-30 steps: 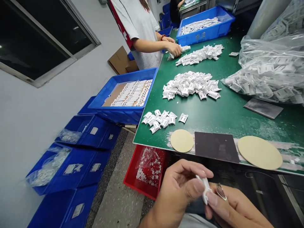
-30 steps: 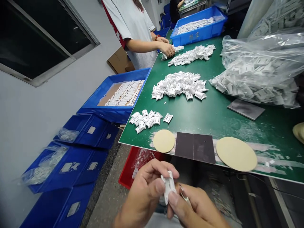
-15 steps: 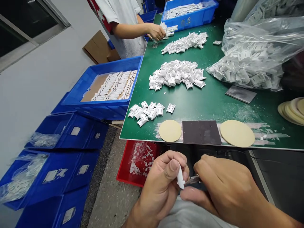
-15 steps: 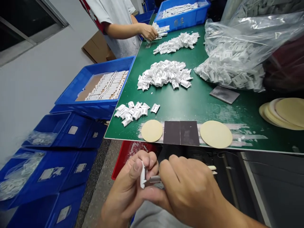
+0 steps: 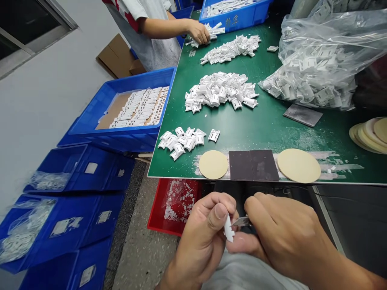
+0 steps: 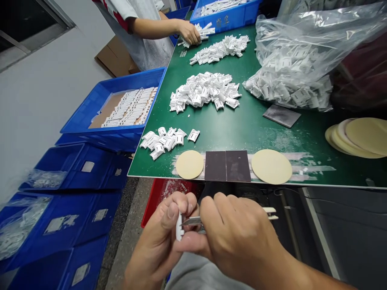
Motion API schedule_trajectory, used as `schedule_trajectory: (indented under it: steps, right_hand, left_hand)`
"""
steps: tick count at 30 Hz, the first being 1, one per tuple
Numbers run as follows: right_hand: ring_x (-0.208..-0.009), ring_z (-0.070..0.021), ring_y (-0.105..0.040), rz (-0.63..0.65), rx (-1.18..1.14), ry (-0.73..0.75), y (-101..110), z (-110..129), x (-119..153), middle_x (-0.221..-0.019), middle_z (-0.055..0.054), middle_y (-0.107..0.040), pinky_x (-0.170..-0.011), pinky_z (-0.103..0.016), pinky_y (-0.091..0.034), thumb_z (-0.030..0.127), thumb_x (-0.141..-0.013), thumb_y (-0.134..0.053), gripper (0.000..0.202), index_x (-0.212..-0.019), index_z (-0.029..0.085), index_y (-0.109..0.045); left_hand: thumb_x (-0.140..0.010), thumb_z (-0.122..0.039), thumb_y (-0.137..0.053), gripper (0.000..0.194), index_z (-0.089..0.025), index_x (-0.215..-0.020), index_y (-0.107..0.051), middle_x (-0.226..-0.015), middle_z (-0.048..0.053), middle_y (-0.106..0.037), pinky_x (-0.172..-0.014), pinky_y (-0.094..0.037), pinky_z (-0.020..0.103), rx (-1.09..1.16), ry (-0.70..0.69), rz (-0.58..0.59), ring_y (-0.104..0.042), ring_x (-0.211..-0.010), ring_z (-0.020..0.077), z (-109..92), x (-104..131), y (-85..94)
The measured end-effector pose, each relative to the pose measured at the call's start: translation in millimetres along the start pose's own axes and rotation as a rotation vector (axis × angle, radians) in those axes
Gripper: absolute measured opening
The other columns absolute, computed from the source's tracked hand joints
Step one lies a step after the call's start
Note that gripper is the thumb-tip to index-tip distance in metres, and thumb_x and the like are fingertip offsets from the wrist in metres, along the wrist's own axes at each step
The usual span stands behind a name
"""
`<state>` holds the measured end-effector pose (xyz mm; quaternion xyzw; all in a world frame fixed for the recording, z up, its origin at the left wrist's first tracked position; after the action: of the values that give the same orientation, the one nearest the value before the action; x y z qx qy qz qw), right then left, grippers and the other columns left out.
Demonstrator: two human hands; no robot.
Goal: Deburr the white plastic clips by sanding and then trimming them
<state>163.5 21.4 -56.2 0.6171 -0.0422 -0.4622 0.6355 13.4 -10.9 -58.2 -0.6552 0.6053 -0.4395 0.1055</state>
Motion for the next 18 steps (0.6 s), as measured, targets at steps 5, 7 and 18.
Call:
schedule_trajectory:
  steps: [5,7,18]
  right_hand:
    - [-0.045,-0.0162,-0.038,0.003,0.014,-0.003,0.7,-0.1,0.0,-0.053,0.002,-0.044,-0.05,-0.033,-0.024,0.058,-0.104,-0.022,0.058,-0.065,0.024,-0.047]
    - [-0.044,-0.016,-0.039,0.004,0.003,-0.001,1.4,-0.1,-0.2,-0.053,0.002,-0.043,-0.05,-0.032,-0.024,0.057,-0.105,-0.022,0.057,-0.065,0.024,-0.047]
    - [-0.047,-0.0166,-0.034,-0.014,0.013,0.017,0.0,0.7,5.7,-0.053,0.002,-0.041,-0.051,-0.034,-0.02,0.053,-0.105,-0.028,0.053,-0.065,0.024,-0.046]
  left_hand:
    - [-0.078,-0.039,-0.084,0.027,-0.016,-0.073,-0.071,-0.071,0.0,-0.056,-0.063,-0.038,0.021,-0.006,0.0,-0.022,-0.047,-0.063,0.0084,1.5,0.7,0.7]
    - [-0.078,-0.039,-0.084,0.026,-0.017,-0.074,-0.071,-0.073,0.0,-0.056,-0.063,-0.038,0.02,-0.002,-0.004,-0.024,-0.047,-0.064,0.0087,1.9,0.8,1.1]
    - [-0.082,-0.036,-0.081,0.024,-0.016,-0.076,-0.07,-0.074,-0.001,-0.053,-0.063,-0.038,0.02,0.027,-0.001,-0.006,-0.047,-0.065,0.0087,1.9,0.6,0.2]
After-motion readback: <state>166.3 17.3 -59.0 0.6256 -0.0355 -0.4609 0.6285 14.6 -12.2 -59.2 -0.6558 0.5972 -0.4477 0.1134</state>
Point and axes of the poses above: each hand's wrist, its own x-axis away from the middle knuckle, its own y-axis out of the back of the hand, z = x × y, the point moved 1 cm from there along -x, towards the middle knuckle
